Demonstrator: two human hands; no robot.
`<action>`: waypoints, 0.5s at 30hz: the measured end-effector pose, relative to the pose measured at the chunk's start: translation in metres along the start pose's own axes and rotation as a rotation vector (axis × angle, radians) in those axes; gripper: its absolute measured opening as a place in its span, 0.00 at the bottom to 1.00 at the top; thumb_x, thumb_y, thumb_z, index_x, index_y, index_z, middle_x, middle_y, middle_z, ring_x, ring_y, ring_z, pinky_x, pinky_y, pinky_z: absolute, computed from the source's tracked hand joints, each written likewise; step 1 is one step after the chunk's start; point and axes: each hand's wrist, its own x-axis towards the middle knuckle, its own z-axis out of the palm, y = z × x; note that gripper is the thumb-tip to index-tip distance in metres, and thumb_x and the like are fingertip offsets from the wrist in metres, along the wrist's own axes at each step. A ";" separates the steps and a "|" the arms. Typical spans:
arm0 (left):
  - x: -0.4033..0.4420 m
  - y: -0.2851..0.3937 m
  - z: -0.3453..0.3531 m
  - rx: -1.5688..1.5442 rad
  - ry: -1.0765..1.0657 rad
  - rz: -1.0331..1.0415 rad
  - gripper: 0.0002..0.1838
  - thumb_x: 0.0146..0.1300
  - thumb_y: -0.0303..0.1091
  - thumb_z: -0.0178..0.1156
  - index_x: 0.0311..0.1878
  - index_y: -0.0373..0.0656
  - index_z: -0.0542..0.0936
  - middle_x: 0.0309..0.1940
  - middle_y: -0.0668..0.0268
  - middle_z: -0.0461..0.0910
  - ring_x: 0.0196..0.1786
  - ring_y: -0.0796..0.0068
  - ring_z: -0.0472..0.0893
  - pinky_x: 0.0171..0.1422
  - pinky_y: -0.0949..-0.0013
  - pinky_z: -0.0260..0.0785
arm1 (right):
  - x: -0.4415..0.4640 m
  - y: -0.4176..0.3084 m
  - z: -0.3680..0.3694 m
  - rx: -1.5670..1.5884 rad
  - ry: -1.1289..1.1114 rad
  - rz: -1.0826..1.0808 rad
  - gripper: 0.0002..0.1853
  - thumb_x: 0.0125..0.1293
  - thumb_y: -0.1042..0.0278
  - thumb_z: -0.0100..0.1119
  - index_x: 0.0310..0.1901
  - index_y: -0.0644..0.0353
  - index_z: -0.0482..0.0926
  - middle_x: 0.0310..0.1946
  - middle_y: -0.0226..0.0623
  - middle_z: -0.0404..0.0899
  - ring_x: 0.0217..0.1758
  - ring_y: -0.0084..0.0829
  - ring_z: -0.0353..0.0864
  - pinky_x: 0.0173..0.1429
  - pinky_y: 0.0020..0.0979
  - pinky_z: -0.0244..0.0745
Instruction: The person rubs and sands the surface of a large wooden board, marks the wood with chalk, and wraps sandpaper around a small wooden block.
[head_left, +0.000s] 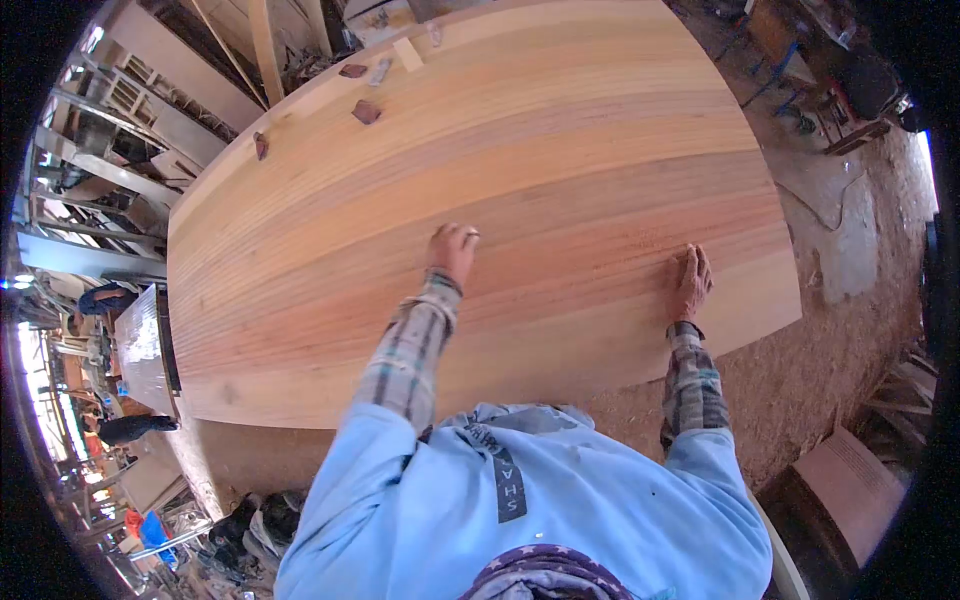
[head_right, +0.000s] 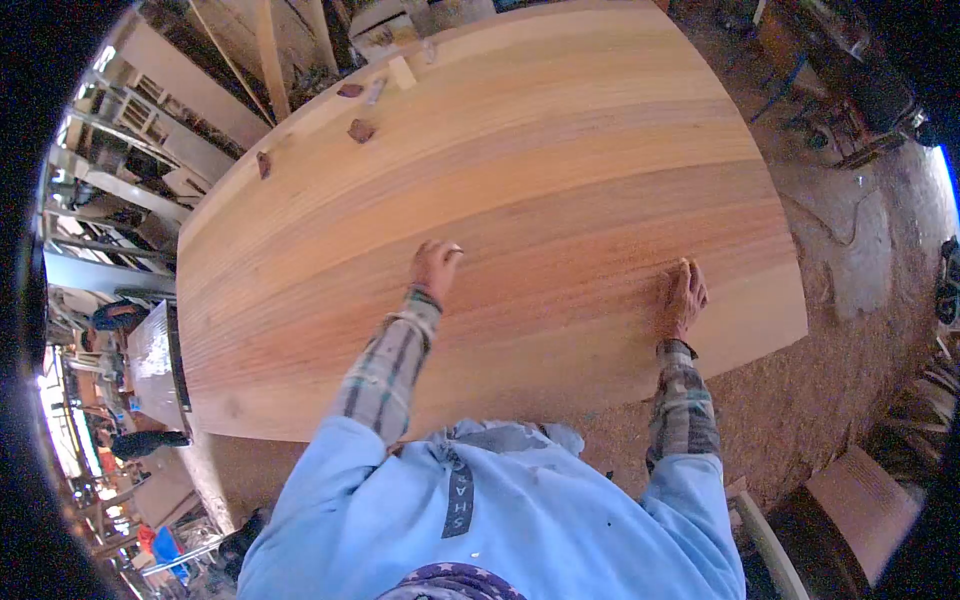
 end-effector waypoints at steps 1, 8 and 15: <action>-0.001 0.001 0.006 0.004 -0.013 -0.003 0.05 0.55 0.33 0.68 0.33 0.44 0.83 0.30 0.62 0.79 0.38 0.57 0.79 0.44 0.57 0.71 | -0.002 0.006 0.009 -0.084 0.045 -0.041 0.25 0.70 0.52 0.56 0.64 0.53 0.71 0.67 0.43 0.68 0.72 0.43 0.63 0.72 0.46 0.54; -0.055 -0.067 -0.034 0.242 -0.038 -0.027 0.04 0.57 0.32 0.65 0.36 0.48 0.84 0.34 0.64 0.79 0.44 0.58 0.77 0.51 0.54 0.67 | -0.002 0.002 0.019 -0.145 -0.026 0.017 0.24 0.71 0.52 0.54 0.65 0.50 0.70 0.70 0.38 0.65 0.74 0.40 0.60 0.73 0.45 0.50; 0.029 0.080 0.108 0.044 -0.204 -0.044 0.07 0.60 0.31 0.59 0.41 0.46 0.82 0.38 0.58 0.81 0.46 0.53 0.78 0.53 0.51 0.70 | 0.000 -0.001 0.019 -0.202 -0.079 0.035 0.23 0.72 0.52 0.51 0.65 0.49 0.70 0.71 0.38 0.63 0.76 0.39 0.57 0.74 0.45 0.48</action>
